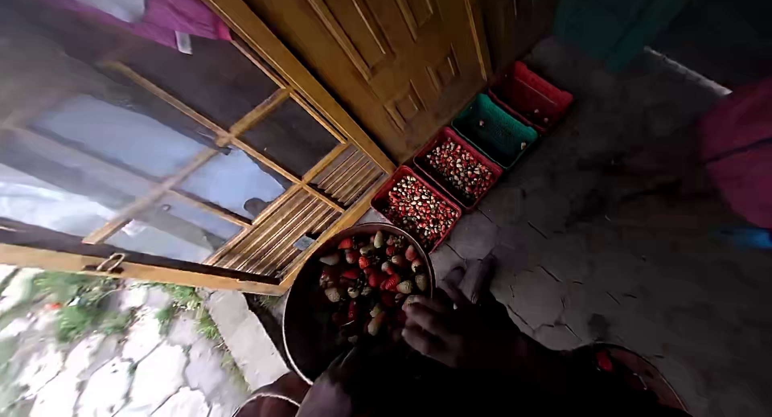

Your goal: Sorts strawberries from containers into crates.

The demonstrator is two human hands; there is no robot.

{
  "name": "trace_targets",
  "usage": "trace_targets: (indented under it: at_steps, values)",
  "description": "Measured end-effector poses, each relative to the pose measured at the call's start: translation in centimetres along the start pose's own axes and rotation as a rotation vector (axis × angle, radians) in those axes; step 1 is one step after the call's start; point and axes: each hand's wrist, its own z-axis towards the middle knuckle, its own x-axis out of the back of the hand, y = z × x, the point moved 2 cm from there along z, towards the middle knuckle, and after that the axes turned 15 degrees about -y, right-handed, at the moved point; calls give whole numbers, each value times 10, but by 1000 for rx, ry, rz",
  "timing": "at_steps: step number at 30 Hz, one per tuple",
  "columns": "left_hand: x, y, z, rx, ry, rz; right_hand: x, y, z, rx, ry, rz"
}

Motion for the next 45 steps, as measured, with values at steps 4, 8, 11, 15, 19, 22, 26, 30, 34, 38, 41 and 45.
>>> trace_targets:
  at_steps: [4,8,11,15,19,22,26,30,34,38,41,45]
  values:
    - [-28,-14,-22,-239,439,122,3,1,38,280,-114,-54]
    - [7,-9,-35,-250,427,62,29,16,40,348,-93,36]
    - [11,-25,-9,-308,564,63,35,42,47,400,-143,106]
    - [0,-67,54,-337,632,26,11,90,74,425,-242,98]
    - [-35,-110,142,-368,637,-4,-47,149,95,427,-344,29]
    - [-70,-160,223,-370,647,-42,-116,202,111,383,-395,27]
    - [-156,-224,319,-245,850,-542,-226,261,107,283,-404,19]
    - [-273,-267,453,115,464,-1423,-295,292,87,189,-489,38]
    - [-339,-232,544,84,149,-2148,-313,309,73,158,-603,163]
    - [-413,-168,578,-495,419,-2423,-329,340,84,143,-616,270]
    - [-364,-183,595,-238,441,-2753,-360,388,133,41,-565,327]
    - [-332,-247,632,-104,449,-2785,-394,451,215,-97,-560,417]
